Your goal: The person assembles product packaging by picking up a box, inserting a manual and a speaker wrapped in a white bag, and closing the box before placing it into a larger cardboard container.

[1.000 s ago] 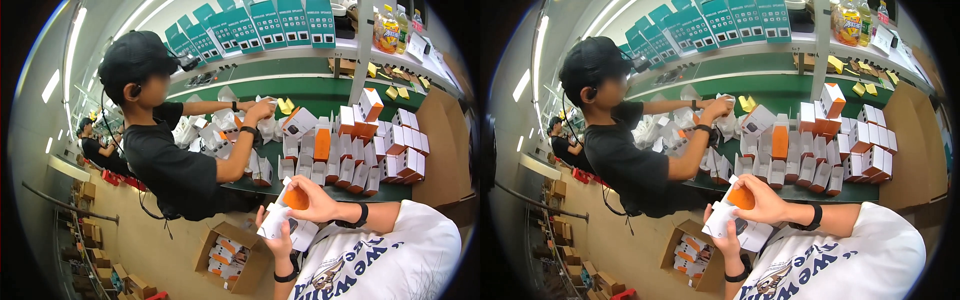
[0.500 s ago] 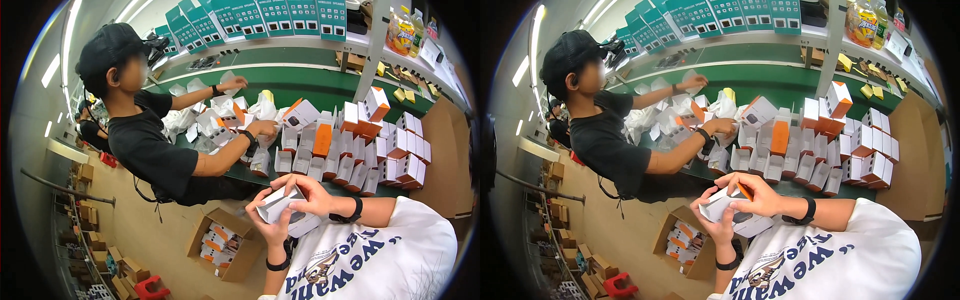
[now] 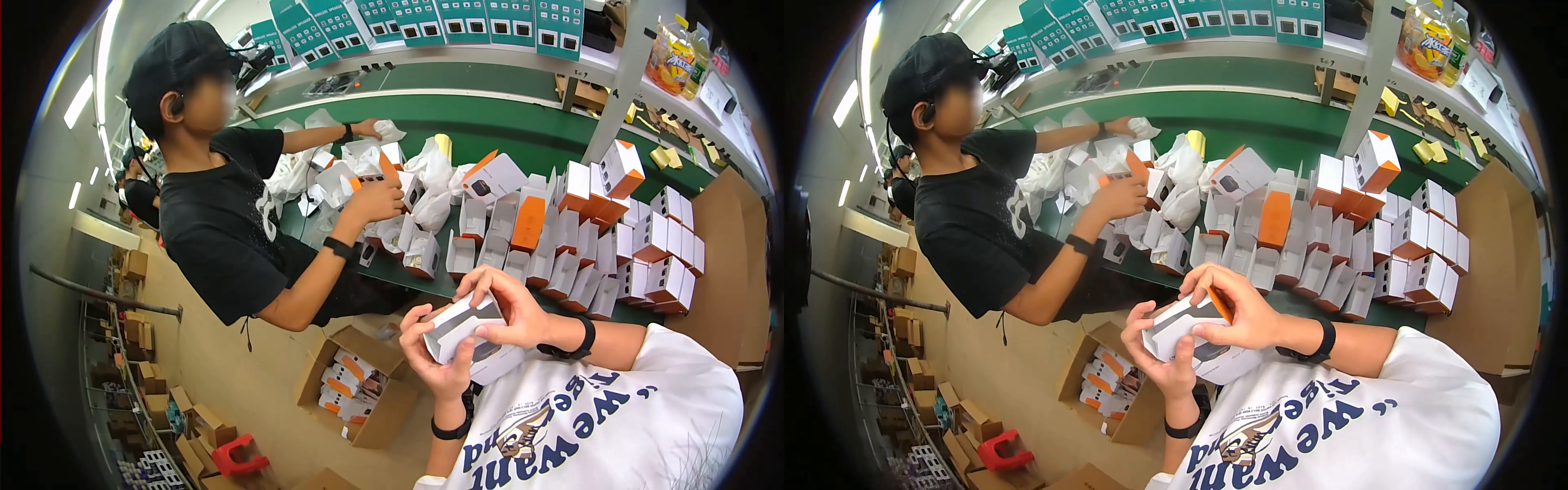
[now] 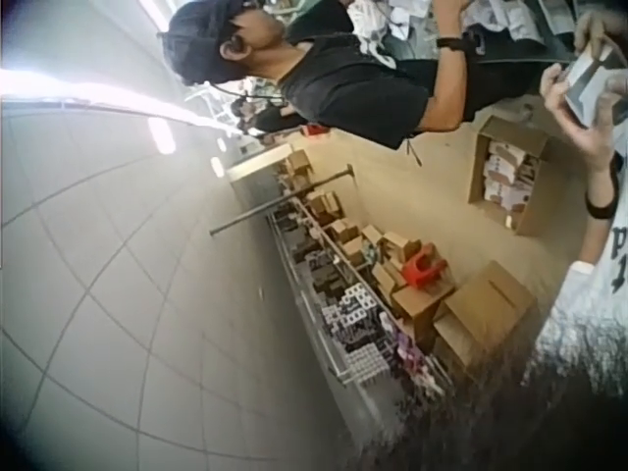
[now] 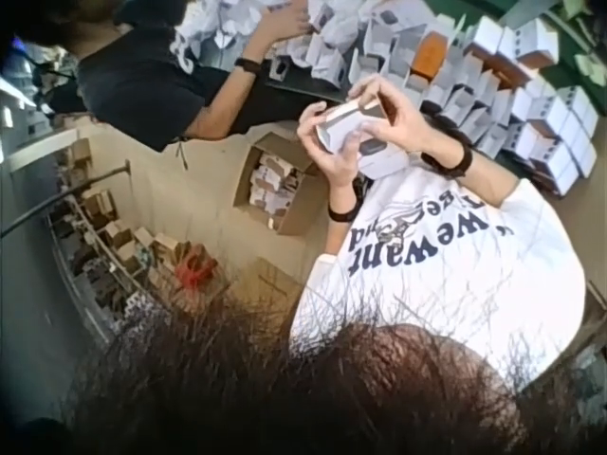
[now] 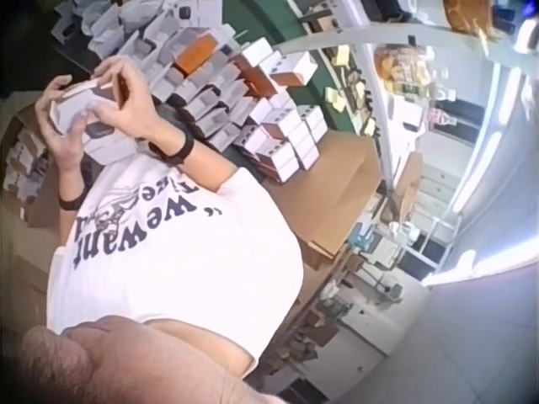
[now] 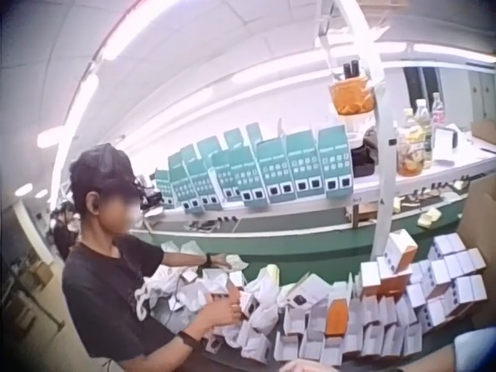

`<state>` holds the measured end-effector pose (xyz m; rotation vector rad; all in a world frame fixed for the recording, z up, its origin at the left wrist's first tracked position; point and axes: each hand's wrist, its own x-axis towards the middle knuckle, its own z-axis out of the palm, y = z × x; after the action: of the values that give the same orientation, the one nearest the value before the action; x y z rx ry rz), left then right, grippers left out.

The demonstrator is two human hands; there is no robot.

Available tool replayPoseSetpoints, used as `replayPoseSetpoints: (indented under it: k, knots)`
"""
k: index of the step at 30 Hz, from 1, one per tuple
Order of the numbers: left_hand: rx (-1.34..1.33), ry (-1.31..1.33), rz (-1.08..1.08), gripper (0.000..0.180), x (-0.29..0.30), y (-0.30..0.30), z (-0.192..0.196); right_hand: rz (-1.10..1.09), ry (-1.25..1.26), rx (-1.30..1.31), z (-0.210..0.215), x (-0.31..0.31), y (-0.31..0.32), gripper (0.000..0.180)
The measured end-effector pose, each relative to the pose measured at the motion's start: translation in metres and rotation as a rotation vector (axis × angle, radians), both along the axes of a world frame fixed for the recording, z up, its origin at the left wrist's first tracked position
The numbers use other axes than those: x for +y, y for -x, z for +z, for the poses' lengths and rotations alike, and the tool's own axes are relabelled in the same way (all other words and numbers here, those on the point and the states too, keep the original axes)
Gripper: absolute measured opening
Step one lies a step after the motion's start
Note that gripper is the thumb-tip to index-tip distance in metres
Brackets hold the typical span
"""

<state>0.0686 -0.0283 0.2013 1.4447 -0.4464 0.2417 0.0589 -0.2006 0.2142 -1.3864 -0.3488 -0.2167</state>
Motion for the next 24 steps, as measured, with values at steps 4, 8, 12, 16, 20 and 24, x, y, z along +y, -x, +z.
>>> replayPoseSetpoints:
  k: [4,8,12,16,20,24]
  knots:
    - [-0.029,0.078,0.037,0.065,-0.012,0.000,0.003,-0.035,-0.031,-0.011,0.005,0.000,-0.002,0.034]
    - [0.029,0.166,0.087,0.061,-0.020,0.001,0.009,-0.028,0.010,-0.024,0.003,-0.006,-0.003,0.032]
    - [0.015,0.061,0.040,0.053,-0.013,-0.002,0.000,0.025,0.169,-0.044,0.002,-0.018,-0.005,0.029]
    - [0.005,-0.016,0.060,0.047,-0.018,-0.001,0.003,0.042,0.247,-0.041,0.001,-0.019,-0.006,0.029]
    - [0.083,-0.023,0.099,0.040,-0.017,-0.002,-0.004,-0.264,-0.081,-0.075,-0.003,0.011,0.003,0.036]
    - [0.144,0.000,0.157,0.042,-0.024,-0.006,0.003,-0.198,0.364,-0.058,0.001,-0.002,0.009,0.034]
